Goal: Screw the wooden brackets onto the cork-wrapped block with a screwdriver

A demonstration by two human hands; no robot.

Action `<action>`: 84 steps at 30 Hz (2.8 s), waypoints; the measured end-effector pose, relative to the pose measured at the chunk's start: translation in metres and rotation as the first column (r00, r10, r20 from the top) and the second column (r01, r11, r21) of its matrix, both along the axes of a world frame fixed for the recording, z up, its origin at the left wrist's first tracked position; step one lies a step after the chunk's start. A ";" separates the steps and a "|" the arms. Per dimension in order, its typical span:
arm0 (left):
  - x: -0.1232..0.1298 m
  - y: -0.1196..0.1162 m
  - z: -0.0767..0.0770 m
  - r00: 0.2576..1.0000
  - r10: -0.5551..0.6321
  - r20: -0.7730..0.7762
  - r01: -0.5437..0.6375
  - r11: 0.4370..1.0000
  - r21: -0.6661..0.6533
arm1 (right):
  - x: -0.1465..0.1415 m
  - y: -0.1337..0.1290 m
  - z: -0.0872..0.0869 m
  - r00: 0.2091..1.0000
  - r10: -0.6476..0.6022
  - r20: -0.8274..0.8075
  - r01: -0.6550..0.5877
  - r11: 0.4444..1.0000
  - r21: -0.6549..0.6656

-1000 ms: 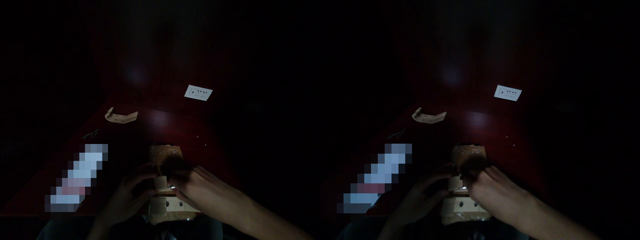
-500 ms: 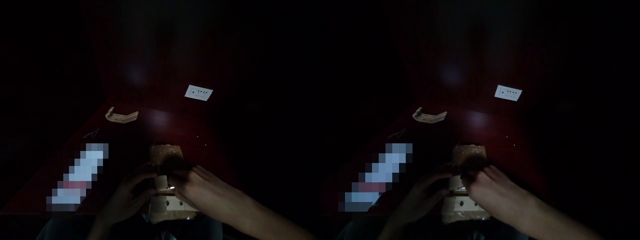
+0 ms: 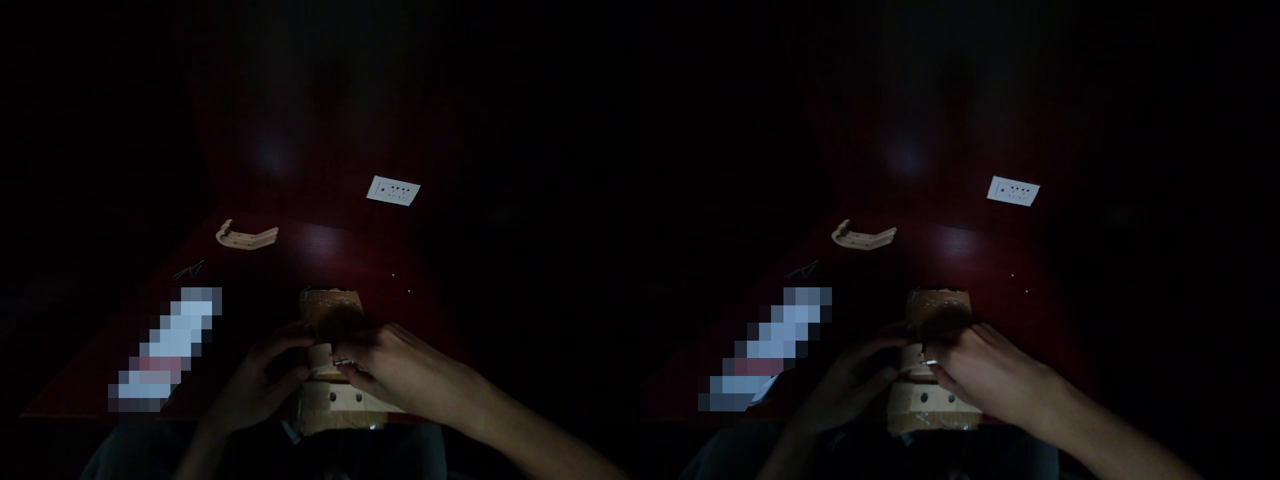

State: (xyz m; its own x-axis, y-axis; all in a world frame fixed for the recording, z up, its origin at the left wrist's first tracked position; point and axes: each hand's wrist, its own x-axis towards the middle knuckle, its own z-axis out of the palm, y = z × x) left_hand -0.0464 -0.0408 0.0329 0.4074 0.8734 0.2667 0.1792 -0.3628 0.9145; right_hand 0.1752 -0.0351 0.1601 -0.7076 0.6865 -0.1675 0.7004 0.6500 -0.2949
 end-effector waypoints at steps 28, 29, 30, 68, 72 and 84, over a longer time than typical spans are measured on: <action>0.021 0.114 0.093 0.565 -0.675 -0.475 0.567 0.736 -0.370 | 0.006 -0.003 0.000 0.997 -0.003 -0.077 0.012 0.994 0.107; 0.024 0.115 0.093 0.553 -0.683 -0.477 0.569 0.728 -0.382 | 0.006 -0.004 0.001 0.997 -0.006 -0.075 0.014 0.994 0.112; 0.027 0.116 0.092 0.541 -0.694 -0.474 0.574 0.717 -0.395 | 0.005 -0.004 0.002 0.997 -0.006 -0.075 0.015 0.993 0.116; 0.051 0.115 0.089 0.421 -0.729 -0.540 0.661 0.654 -0.368 | -0.003 -0.004 0.003 1.000 0.010 -0.002 -0.010 0.996 0.090; 0.048 0.111 0.092 0.409 -0.755 -0.513 0.622 0.642 -0.448 | 0.002 -0.002 0.005 1.000 0.009 -0.010 -0.008 0.997 0.081; 0.039 0.105 0.084 0.433 -0.794 -0.428 0.560 0.609 -0.562 | 0.007 -0.005 0.011 0.998 -0.026 -0.055 0.028 0.999 0.026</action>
State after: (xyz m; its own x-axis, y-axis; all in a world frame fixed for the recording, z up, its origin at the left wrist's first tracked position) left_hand -0.0074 0.0645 0.1173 0.8541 0.2091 -0.4762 0.5200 -0.3597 0.7748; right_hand 0.1822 -0.0398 0.1713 -0.6963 0.7093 -0.1102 0.7011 0.6392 -0.3161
